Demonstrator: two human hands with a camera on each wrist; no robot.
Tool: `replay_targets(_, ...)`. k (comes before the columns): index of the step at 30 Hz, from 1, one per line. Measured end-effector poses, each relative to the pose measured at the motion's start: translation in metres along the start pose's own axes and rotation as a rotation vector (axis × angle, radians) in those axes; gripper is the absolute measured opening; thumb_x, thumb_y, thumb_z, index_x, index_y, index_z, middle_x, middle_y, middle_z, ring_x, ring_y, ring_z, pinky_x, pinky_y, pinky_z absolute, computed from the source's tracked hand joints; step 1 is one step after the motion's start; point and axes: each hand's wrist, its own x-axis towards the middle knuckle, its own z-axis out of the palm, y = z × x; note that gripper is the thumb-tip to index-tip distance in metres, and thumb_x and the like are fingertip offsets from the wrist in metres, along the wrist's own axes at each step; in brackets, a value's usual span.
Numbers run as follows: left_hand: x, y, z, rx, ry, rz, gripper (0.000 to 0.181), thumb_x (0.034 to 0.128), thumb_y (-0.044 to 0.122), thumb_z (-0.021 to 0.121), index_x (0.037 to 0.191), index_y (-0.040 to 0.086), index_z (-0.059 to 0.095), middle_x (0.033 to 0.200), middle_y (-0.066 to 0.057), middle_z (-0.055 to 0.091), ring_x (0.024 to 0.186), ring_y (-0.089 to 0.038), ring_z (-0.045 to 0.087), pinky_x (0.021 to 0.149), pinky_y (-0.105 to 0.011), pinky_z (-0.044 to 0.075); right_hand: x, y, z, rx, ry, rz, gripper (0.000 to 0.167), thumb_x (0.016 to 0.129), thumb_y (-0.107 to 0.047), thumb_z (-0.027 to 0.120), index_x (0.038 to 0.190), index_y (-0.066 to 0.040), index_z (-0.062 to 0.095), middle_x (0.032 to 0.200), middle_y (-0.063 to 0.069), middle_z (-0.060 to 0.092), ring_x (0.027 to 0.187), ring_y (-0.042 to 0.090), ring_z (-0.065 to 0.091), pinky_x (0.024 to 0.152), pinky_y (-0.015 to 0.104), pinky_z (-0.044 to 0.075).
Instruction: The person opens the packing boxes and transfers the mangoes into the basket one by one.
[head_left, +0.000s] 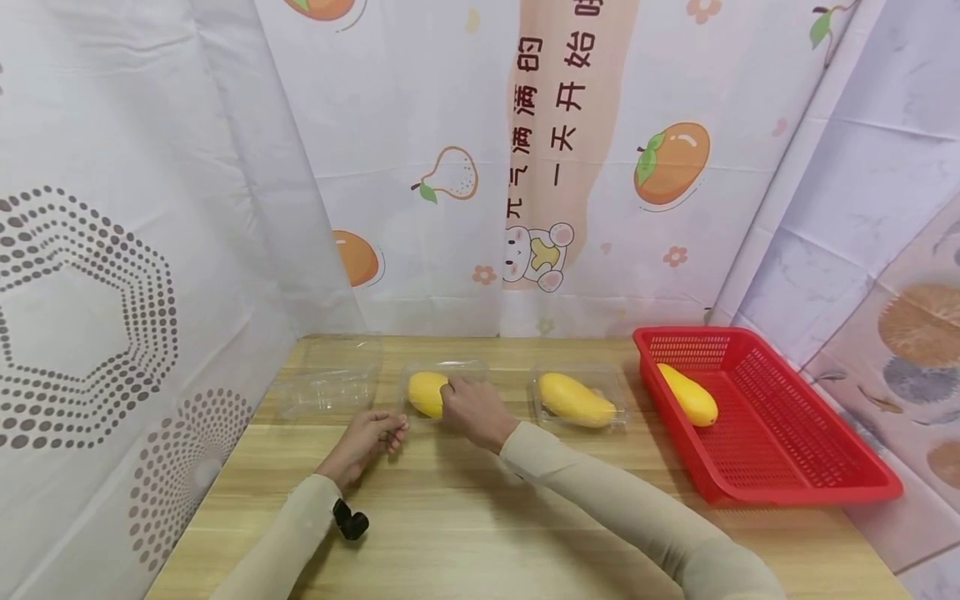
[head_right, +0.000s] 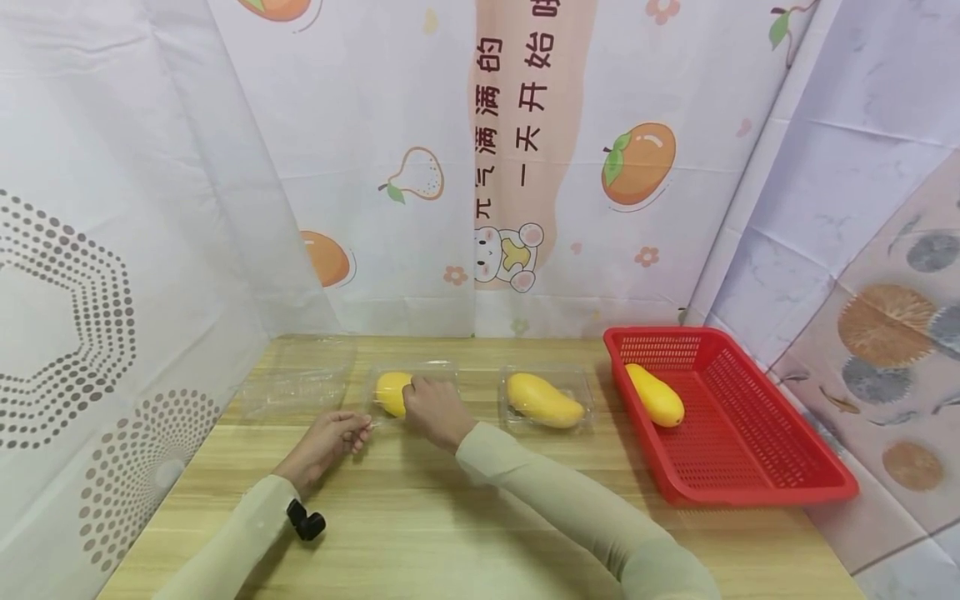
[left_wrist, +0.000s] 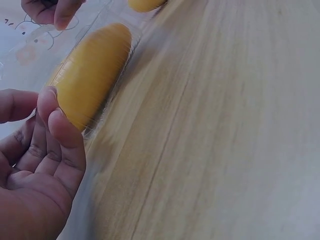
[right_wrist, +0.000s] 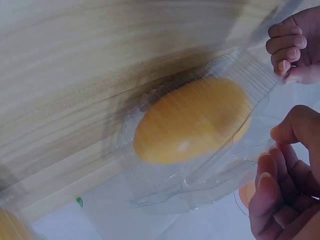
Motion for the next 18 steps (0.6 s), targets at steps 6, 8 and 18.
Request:
replay_targets(6,0.001,0.001,0.000,0.005,-0.007,-0.001,0.031,0.1016,0.016,0.065,0.112,-0.013,0.066,0.089,-0.010,0.069,0.074,-0.015,0.059,0.067,-0.026,0.054,0.006,0.007,-0.005,-0.002,0.092,0.002,0.014,0.085,-0.017,0.076,0.081,-0.009,0.066,0.074,0.001,0.056,0.060,0.014,0.054,0.050,0.028,0.049)
replay_targets(8,0.001,0.001,0.000,0.006,-0.005,-0.005,0.032,0.1019,0.016,0.064,0.112,-0.013,0.066,0.089,-0.010,0.068,0.074,-0.015,0.059,0.067,-0.026,0.054,0.008,0.011,-0.005,-0.005,0.145,-0.006,0.012,0.087,-0.014,0.073,0.079,-0.011,0.065,0.074,0.001,0.055,0.060,0.014,0.054,0.052,0.027,0.048)
replay_targets(18,0.004,0.002,0.000,-0.011,0.003,-0.013,0.030,0.1020,0.014,0.063,0.111,-0.014,0.065,0.089,-0.012,0.068,0.074,-0.015,0.059,0.067,-0.026,0.054,-0.001,0.021,0.002,0.131,0.201,-0.014,0.016,0.093,-0.021,0.078,0.088,-0.013,0.065,0.083,0.000,0.055,0.070,0.015,0.055,0.055,0.023,0.048)
